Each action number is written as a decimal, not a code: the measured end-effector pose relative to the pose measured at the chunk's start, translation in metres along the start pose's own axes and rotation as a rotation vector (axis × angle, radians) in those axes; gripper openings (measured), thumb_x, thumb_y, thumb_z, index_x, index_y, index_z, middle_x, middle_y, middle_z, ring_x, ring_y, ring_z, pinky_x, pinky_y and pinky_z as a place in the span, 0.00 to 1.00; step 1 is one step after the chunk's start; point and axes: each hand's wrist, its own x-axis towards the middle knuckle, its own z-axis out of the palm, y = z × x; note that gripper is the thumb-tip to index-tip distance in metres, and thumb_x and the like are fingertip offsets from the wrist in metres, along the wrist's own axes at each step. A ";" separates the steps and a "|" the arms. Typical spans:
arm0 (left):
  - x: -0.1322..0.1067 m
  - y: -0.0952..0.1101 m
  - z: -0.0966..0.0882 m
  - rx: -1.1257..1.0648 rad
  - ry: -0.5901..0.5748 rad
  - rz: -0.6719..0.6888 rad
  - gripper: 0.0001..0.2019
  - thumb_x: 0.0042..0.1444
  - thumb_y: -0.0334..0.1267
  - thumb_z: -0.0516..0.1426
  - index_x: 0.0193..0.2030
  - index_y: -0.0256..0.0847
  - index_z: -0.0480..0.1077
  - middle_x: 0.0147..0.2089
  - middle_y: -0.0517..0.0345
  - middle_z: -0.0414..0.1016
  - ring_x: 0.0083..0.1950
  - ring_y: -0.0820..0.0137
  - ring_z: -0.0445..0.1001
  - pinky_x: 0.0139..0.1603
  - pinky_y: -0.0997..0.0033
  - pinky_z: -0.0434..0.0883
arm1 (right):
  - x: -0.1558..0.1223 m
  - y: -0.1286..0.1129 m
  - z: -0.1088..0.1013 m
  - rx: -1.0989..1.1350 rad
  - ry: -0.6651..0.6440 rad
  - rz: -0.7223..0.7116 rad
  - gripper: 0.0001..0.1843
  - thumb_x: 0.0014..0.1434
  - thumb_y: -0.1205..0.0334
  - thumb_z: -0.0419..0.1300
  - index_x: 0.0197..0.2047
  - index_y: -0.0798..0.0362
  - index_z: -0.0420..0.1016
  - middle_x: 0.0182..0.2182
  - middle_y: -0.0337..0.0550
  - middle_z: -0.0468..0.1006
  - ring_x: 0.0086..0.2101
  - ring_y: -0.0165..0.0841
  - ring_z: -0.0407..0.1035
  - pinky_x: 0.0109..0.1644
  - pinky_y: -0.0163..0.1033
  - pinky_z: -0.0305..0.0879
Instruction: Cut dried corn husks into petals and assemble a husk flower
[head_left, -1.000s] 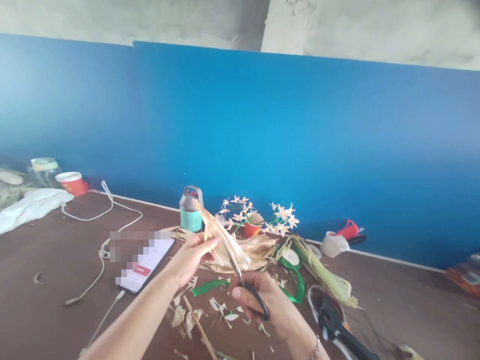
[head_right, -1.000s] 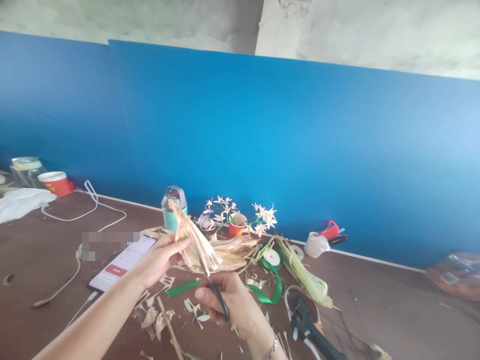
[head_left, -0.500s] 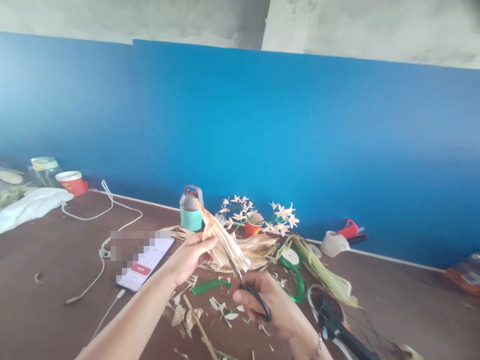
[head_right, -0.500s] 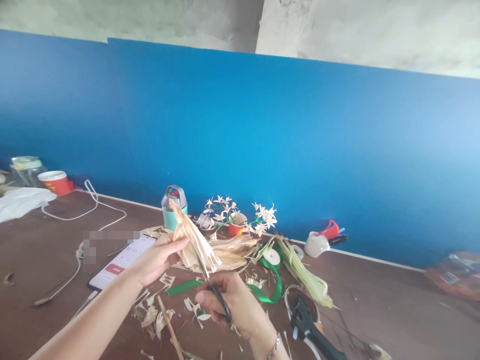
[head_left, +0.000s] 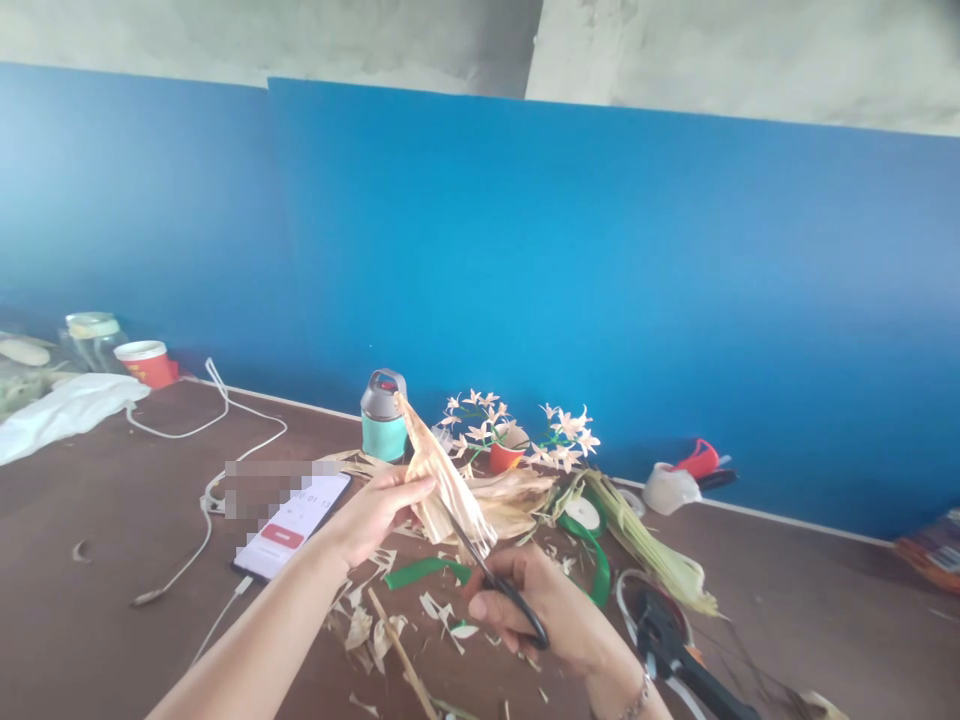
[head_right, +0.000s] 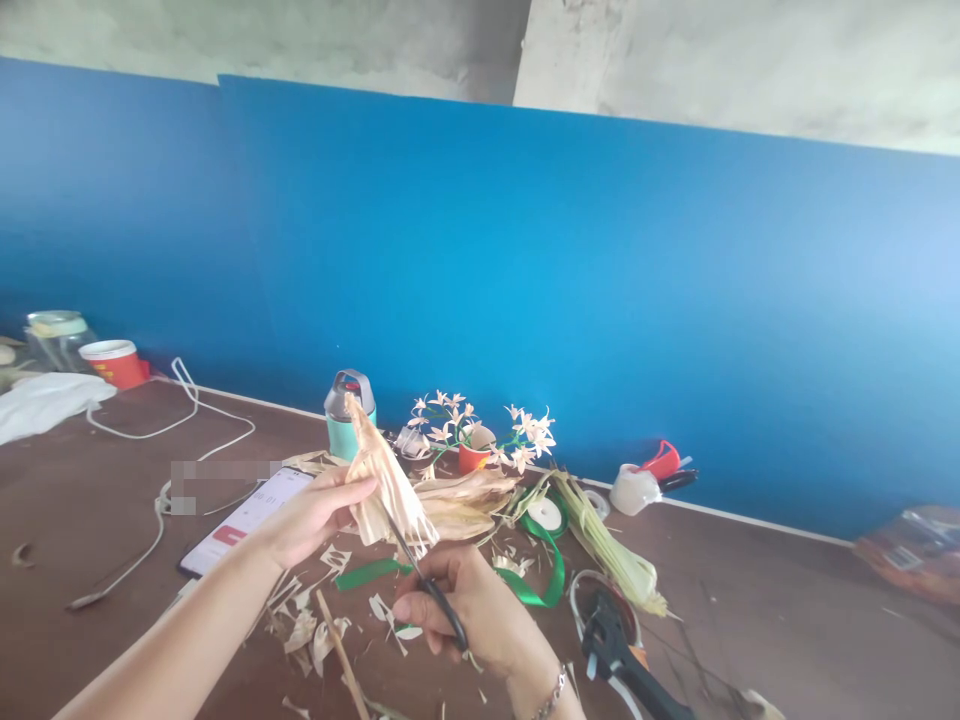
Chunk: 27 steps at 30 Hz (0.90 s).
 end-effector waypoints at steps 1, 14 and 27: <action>0.000 0.000 0.000 0.004 -0.001 -0.002 0.09 0.49 0.42 0.61 0.30 0.38 0.74 0.26 0.58 0.73 0.26 0.72 0.70 0.27 0.74 0.65 | 0.000 -0.001 0.000 -0.009 -0.002 0.002 0.20 0.45 0.48 0.66 0.30 0.58 0.74 0.11 0.30 0.63 0.12 0.20 0.52 0.14 0.26 0.47; -0.001 -0.001 -0.003 0.054 -0.024 -0.036 0.10 0.49 0.41 0.60 0.35 0.38 0.74 0.32 0.54 0.76 0.31 0.68 0.72 0.30 0.72 0.65 | -0.001 0.004 -0.006 -0.118 -0.033 0.017 0.20 0.46 0.48 0.66 0.32 0.57 0.75 0.15 0.33 0.67 0.14 0.21 0.57 0.14 0.26 0.50; -0.005 0.005 0.000 0.107 0.000 -0.023 0.08 0.46 0.42 0.61 0.29 0.39 0.74 0.26 0.56 0.73 0.29 0.68 0.69 0.29 0.70 0.63 | -0.002 0.009 -0.010 -0.127 -0.062 0.006 0.19 0.47 0.48 0.65 0.32 0.58 0.75 0.16 0.33 0.68 0.13 0.19 0.56 0.13 0.25 0.49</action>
